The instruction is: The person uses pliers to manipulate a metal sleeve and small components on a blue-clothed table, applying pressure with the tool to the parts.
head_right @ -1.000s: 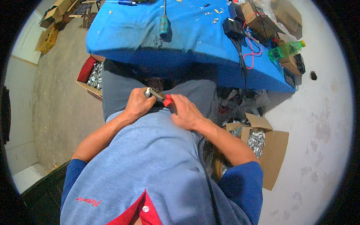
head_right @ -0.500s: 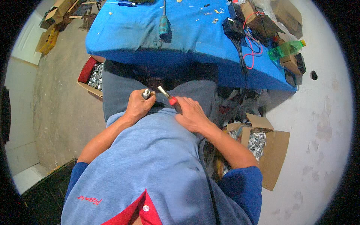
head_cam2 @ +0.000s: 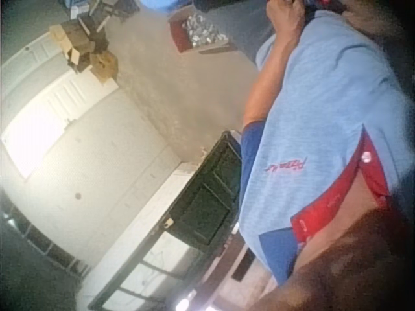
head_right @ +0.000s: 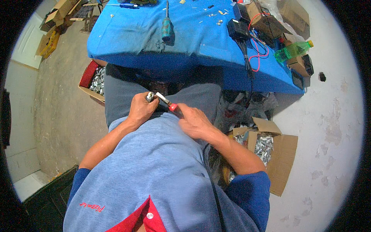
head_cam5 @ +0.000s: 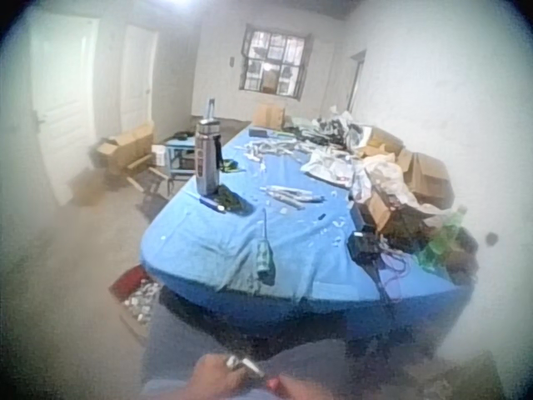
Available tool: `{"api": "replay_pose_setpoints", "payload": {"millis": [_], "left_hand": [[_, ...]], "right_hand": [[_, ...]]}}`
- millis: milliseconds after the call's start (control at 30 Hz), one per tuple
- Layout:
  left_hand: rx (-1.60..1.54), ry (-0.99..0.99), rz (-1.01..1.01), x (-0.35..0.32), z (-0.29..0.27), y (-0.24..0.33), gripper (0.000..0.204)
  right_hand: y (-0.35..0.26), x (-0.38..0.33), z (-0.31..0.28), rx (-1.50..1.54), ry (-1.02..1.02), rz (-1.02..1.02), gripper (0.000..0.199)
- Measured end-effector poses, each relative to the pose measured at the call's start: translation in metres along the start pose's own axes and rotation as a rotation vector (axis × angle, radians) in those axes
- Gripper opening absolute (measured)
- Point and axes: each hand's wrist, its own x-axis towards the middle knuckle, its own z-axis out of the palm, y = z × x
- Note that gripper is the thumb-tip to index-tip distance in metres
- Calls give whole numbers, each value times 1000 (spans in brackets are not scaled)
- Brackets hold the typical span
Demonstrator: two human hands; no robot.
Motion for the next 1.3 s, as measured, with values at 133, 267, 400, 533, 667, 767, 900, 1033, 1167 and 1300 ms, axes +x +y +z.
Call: {"api": "replay_pose_setpoints", "payload": {"millis": [133, 267, 400, 533, 667, 767, 900, 1033, 1167, 1300], "left_hand": [[1, 13, -22, 1, -1, -2, 27], [11, 49, 34, -1, -1, 4, 28], [65, 104, 165, -1, -2, 10, 29], [77, 149, 260, -1, -3, 7, 32], [98, 168, 257, -1, -2, 6, 33], [101, 171, 243, -1, -3, 6, 33], [102, 150, 215, -1, -6, 7, 33], [90, 142, 188, -1, -5, 7, 30], [107, 117, 174, -1, -4, 7, 22], [103, 111, 152, -1, -6, 11, 14]], "right_hand": [[15, 3, 12, 341, 42, -136, 45], [10, 0, 12, 991, 67, -51, 45], [22, 0, 18, 1186, -23, 83, 39], [25, 3, 19, 902, 92, 34, 46], [9, -5, 2, 134, 279, -81, 58], [1, -9, 3, -199, 376, -172, 61], [4, -12, 14, -197, 320, -157, 65], [0, -13, 16, -170, 312, -158, 63], [-3, -11, 17, -166, 311, -191, 61], [-4, -8, 17, -163, 265, -175, 63]]}}
